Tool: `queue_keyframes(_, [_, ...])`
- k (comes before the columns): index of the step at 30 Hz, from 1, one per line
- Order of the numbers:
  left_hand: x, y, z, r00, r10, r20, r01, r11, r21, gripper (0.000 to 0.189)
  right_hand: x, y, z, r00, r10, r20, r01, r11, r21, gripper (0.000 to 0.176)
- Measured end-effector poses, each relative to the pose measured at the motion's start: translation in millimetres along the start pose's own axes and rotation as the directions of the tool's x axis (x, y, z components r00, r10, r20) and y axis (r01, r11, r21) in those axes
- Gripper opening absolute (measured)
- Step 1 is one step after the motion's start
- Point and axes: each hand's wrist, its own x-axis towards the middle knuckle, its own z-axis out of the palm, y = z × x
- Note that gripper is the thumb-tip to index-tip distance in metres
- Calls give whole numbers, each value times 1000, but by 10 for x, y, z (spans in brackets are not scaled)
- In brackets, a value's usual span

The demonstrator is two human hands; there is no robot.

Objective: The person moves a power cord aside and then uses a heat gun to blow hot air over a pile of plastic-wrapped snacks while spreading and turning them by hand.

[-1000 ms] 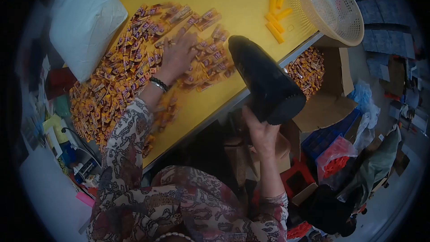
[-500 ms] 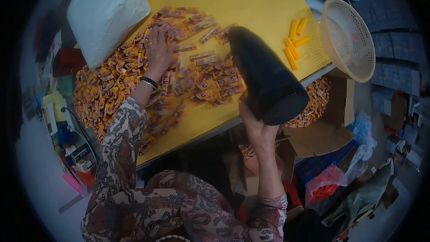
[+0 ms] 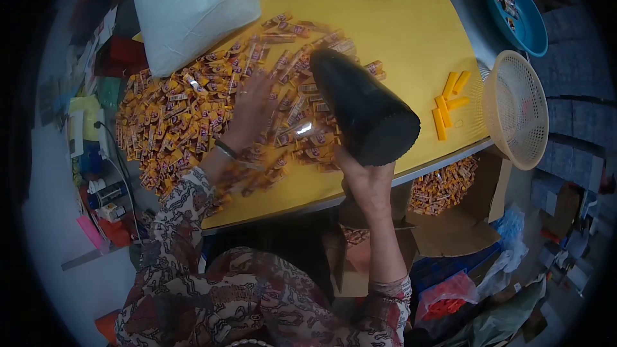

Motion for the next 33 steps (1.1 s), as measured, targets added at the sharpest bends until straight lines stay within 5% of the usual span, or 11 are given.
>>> queue_keyframes(3, [-224, -231, -37, 999, 39, -29, -40, 999, -9, 44, 151, 40, 16, 996, 9, -92, -5, 999, 48, 25])
queue_keyframes(6, [-477, -229, -253, 990, -84, -116, 74, 994, -83, 47, 185, -181, -33, 958, 237, -164, -210, 963, 169, 27])
queue_keyframes(9, [-598, -352, -239, 974, -186, -127, 174, 979, -103, 52, 28, -160, -74, 977, 184, -103, -173, 979, 110, 28])
queue_keyframes(11, [-564, -439, -199, 964, -222, -150, 217, 975, -48, 56, -52, -94, -63, 989, -59, 135, 72, 993, -97, 25])
queue_keyframes(15, [-284, -447, -98, 940, -308, -149, 312, 950, 9, 56, -1, -121, 91, 988, -100, 114, 109, 991, -74, 24])
queue_keyframes(17, [-193, -406, -80, 922, -386, 35, 387, 920, -66, 56, 103, -212, 111, 990, 126, -68, -119, 988, 101, 27])
queue_keyframes(21, [-270, -336, -40, 965, -259, 26, 259, 941, -216, 53, 206, -219, 159, 994, -4, -114, 4, 1000, -1, 25])
queue_keyframes(23, [-368, -133, -153, 987, -68, 143, 50, 990, 130, 49, 201, -236, 326, 997, -45, 64, 43, 998, 39, 22])
queue_keyframes(24, [-404, -66, -190, 988, -72, 136, 54, 990, 133, 49, 225, -221, 424, 985, -119, 124, 124, 992, -38, 22])
queue_keyframes(27, [-559, 11, -248, 987, -51, 155, 80, 979, -186, 45, 233, -246, 601, 905, -225, 361, 309, 931, -195, 24])
queue_keyframes(33, [-1024, -202, -354, 978, -205, -36, 190, 951, -243, 43, 439, -277, 688, 993, -26, 111, 37, 995, -90, 26])
